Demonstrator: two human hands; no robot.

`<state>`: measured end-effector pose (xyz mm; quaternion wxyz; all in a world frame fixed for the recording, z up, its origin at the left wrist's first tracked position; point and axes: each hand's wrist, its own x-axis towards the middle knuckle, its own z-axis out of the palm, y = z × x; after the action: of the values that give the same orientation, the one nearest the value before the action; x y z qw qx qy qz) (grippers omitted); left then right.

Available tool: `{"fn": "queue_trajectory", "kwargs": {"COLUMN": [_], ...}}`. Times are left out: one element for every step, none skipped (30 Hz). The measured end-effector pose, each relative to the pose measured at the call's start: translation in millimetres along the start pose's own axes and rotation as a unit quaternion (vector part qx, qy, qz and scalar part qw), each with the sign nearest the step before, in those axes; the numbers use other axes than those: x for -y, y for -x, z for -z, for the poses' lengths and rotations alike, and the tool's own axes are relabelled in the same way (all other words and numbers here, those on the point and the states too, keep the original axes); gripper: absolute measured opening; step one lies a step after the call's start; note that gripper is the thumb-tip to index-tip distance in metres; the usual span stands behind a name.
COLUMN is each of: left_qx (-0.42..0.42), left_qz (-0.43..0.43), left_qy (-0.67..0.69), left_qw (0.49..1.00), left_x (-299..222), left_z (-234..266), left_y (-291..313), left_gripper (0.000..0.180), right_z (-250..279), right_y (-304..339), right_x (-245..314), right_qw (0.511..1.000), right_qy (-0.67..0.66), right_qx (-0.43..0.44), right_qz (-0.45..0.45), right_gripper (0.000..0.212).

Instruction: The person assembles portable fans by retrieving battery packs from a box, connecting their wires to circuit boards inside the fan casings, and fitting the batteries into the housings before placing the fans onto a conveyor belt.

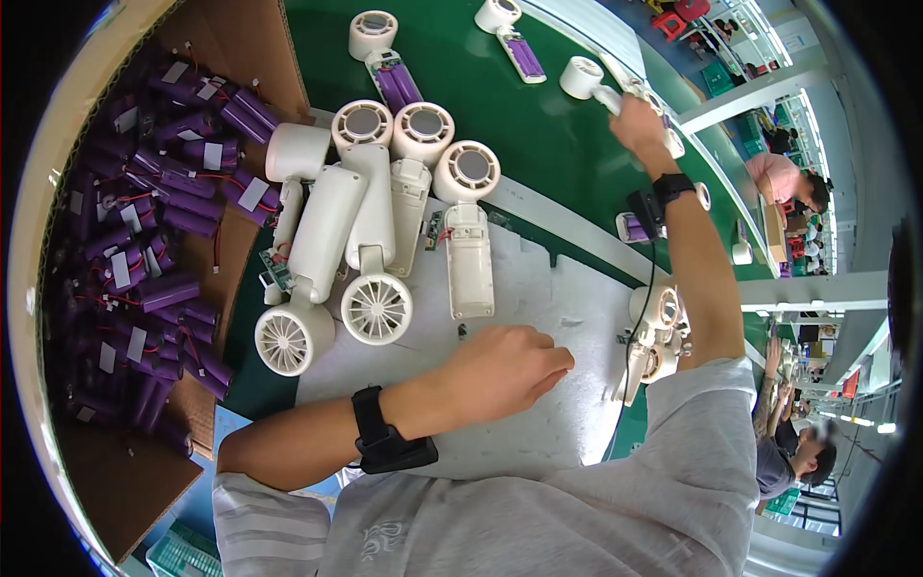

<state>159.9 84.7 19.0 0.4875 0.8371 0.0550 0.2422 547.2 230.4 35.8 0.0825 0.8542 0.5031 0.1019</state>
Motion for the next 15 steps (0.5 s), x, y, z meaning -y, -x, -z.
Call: {"fn": "queue_trajectory", "kwargs": {"left_qx": [-0.002,-0.003,-0.004,-0.005,-0.006,-0.006,-0.005,-0.007,-0.010,-0.014,-0.008,-0.002,0.004,-0.002,0.003], "left_qz": [-0.003,0.003,-0.002,-0.007,-0.009,-0.005,-0.009,-0.015,-0.015,-0.010,-0.006,-0.003,-0.001,0.003,0.001], "left_qy": [-0.004,-0.008,-0.006,-0.005,-0.004,-0.007,-0.008,0.000,-0.001,-0.005,-0.014,-0.022,-0.029,-0.032,-0.032], "left_qw": [1.000,1.000,1.000,1.000,1.000,1.000,1.000,1.000,1.000,1.000,1.000,1.000,1.000,0.999,0.999], "left_x": [2.4,4.9,8.2,11.3,15.1,16.6,17.7,24.2,25.7,27.1,27.6,27.7,26.7,25.3,23.9], "left_z": [1.9,3.3,2.7,2.4,1.9,3.0,4.2,5.6,6.0,6.9,8.6,10.4,12.5,13.8,14.3], "left_y": [-1.6,-2.8,-4.7,-6.7,-8.7,-10.1,-11.6,-11.0,-12.1,-13.0,-11.2,-8.7,-4.5,-1.1,2.9], "left_gripper": [0.007,0.007,0.007,0.008,0.009,0.009,0.010,0.010,0.011,0.011,0.011,0.011,0.011,0.011,0.011], "right_z": [-2.1,-3.5,-5.2,-8.1,-13.9,-14.4,-13.5,-15.7,-19.4,-22.6,-26.7,-28.5,-32.3,-37.1,-40.3], "right_y": [-14.1,-30.6,-47.1,-62.3,-77.8,-93.9,-109.0,-120.3,-126.5,-130.1,-130.4,-129.7,-125.4,-121.8,-117.7], "right_x": [-8.6,-19.5,-34.1,-47.4,-59.2,-76.9,-94.9,-102.3,-98.7,-96.0,-89.5,-83.3,-81.9,-83.9,-85.1], "right_qw": [0.999,1.000,0.999,0.997,0.992,0.992,0.992,0.992,0.993,0.996,0.997,0.993,0.994,0.993,0.993], "right_qy": [0.046,0.021,-0.003,-0.002,-0.002,-0.006,-0.009,-0.004,-0.009,0.009,0.025,0.044,0.041,0.035,0.029], "right_qx": [0.004,-0.005,-0.013,-0.059,-0.104,-0.104,-0.105,-0.104,-0.103,-0.046,0.013,0.070,0.070,0.068,0.064], "right_qz": [0.011,-0.009,-0.031,-0.053,-0.075,-0.073,-0.070,-0.066,-0.060,-0.070,-0.077,-0.084,-0.078,-0.089,-0.099], "right_gripper": [0.051,0.048,0.045,0.047,0.050,0.050,0.053,0.057,0.057,0.059,0.061,0.063,0.063,0.065,0.068]}}
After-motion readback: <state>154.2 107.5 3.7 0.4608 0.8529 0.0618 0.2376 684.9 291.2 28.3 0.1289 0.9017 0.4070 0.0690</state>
